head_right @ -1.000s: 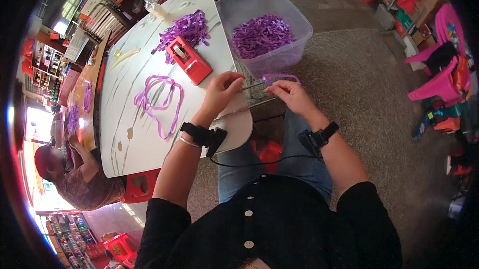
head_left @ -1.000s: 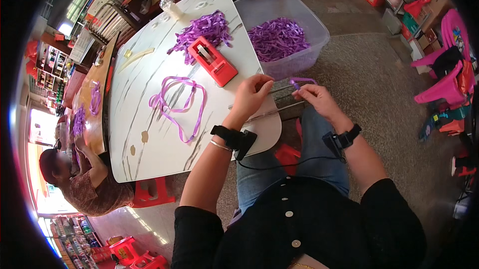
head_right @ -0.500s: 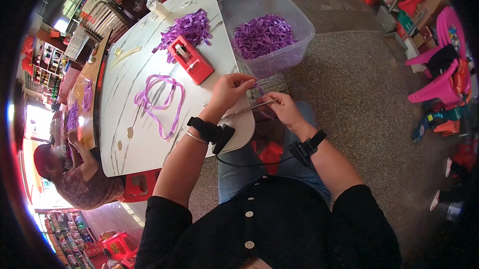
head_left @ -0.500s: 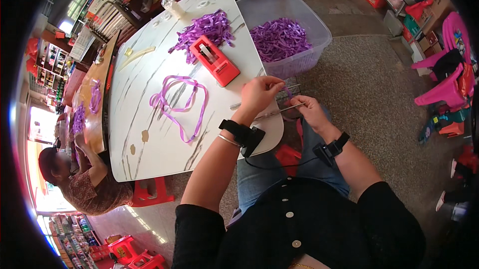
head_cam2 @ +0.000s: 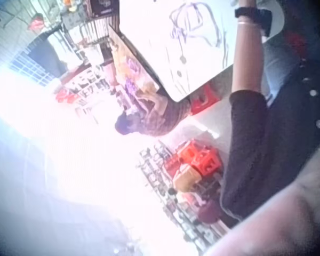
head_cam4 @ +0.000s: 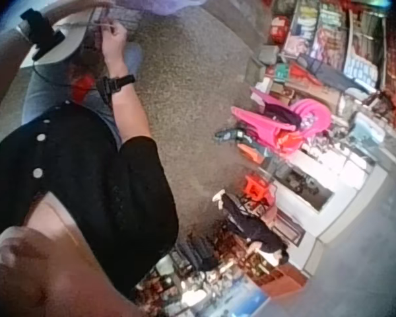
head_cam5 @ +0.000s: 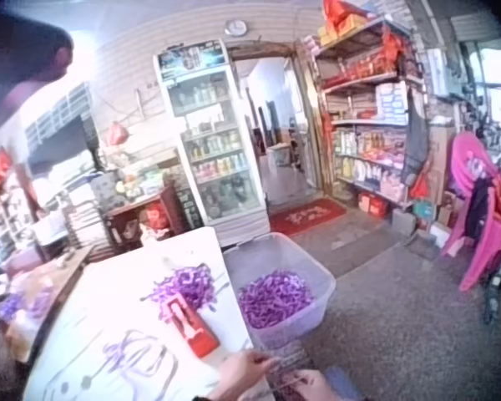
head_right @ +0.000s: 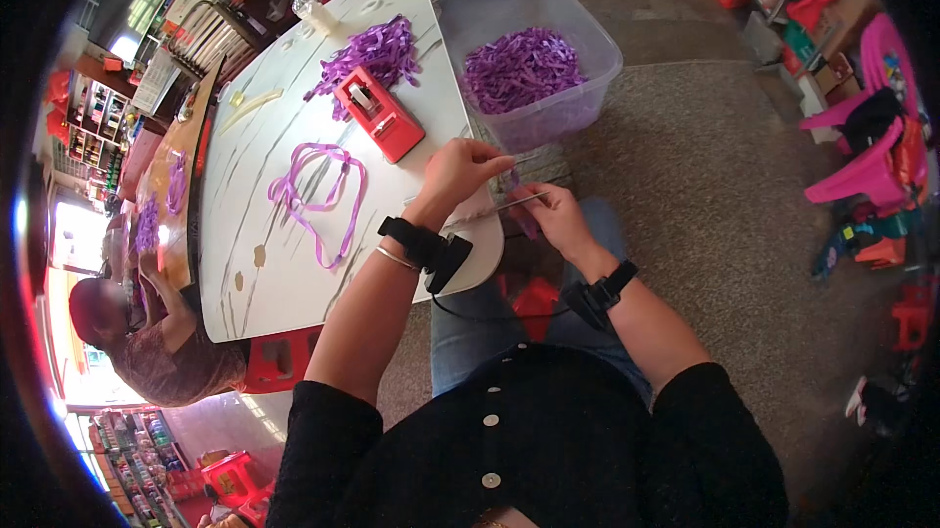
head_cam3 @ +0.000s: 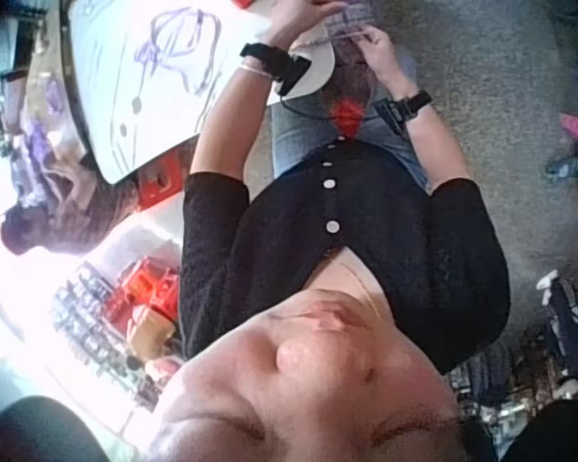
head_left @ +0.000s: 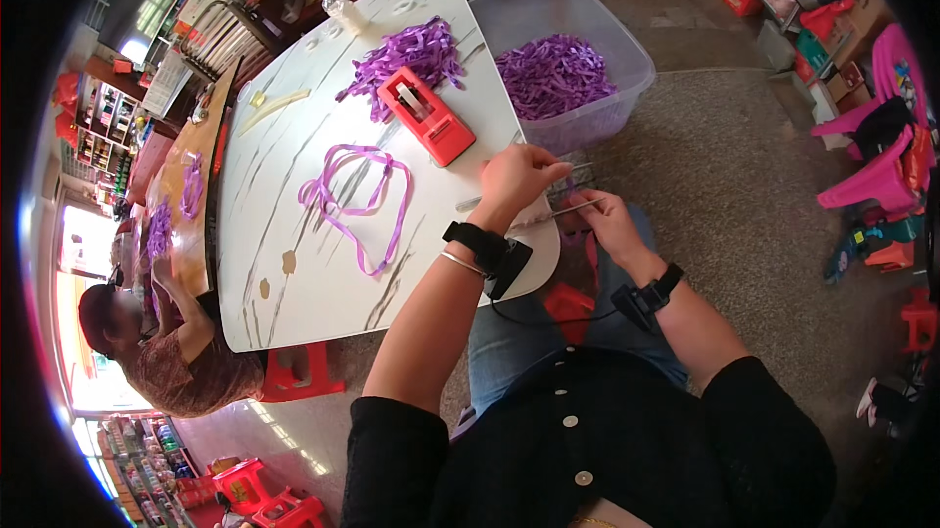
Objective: Measuring, cutting, and tying purple ribbon into decorative bows.
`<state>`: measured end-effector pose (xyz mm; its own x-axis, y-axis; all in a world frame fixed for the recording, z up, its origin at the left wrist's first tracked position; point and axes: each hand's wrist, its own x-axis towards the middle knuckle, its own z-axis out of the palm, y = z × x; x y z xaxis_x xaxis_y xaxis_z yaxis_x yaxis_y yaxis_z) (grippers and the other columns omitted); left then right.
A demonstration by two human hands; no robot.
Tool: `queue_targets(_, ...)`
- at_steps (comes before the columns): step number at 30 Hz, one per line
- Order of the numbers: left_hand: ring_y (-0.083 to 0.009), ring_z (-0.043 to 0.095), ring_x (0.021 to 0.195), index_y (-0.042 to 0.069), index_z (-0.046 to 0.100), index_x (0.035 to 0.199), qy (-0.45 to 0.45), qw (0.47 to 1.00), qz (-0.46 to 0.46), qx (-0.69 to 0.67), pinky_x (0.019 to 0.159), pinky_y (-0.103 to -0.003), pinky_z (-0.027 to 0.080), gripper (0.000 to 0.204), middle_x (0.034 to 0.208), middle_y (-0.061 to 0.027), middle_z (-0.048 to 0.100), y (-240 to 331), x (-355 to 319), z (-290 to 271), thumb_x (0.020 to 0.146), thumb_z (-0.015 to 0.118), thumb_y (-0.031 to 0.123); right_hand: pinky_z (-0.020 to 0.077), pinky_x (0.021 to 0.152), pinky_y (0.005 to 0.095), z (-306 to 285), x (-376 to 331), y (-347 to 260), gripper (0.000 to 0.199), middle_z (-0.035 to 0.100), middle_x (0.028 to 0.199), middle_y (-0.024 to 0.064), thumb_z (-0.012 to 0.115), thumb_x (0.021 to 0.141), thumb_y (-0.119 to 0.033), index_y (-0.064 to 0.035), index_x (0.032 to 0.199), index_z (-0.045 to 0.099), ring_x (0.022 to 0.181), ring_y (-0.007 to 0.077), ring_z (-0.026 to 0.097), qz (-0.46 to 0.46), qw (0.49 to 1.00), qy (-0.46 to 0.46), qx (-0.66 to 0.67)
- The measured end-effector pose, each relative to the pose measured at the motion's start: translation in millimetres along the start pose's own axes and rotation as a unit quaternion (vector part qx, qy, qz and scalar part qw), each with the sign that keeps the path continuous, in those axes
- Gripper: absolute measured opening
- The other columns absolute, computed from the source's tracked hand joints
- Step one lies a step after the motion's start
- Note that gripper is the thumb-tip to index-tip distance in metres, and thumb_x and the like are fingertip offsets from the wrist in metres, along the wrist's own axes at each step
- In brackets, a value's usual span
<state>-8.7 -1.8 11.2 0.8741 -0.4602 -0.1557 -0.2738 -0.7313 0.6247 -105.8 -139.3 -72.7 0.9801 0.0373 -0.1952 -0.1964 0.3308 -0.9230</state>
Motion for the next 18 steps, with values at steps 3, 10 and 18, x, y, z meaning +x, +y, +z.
queue_targets(3,-0.0176,0.061,0.066,0.012,0.069,0.082,-0.002,1.0,-0.004,-0.005,0.063,-0.03,0.044,0.033,0.072,-0.0051,0.064,0.3,1.7,1.4,0.068,0.066,0.041,0.0435,0.06,0.0208,-1.6,-10.9,9.1,0.021,0.061,0.073,0.001,0.05,0.088,-0.017,0.0009,0.092,0.06,0.065,0.0074,0.055,-0.084,0.995,0.026,-0.053)
queue_targets(10,-0.0194,0.061,0.076,0.015,0.069,0.084,-0.03,0.999,-0.011,0.01,0.072,-0.031,0.042,0.03,0.078,-0.0038,0.065,-2.9,5.1,-2.5,0.069,0.064,0.041,0.0444,0.064,0.0206,2.0,-86.5,-11.5,0.018,0.064,0.075,0.0082,0.052,0.085,-0.012,0.0025,0.089,0.062,0.072,0.0094,0.059,-0.046,0.981,0.033,-0.187)
queue_targets(18,-0.0108,0.054,0.061,0.005,0.066,0.088,-0.019,0.998,0.06,0.012,0.057,-0.027,0.043,0.028,0.07,-0.0048,0.063,-10.4,10.9,2.4,0.075,0.063,0.029,0.0375,0.079,0.0291,-3.2,-160.8,-26.8,0.012,0.065,0.074,0.0015,0.057,0.079,-0.013,-0.0066,0.079,0.066,0.073,0.0156,0.058,-0.103,0.924,-0.033,-0.367)
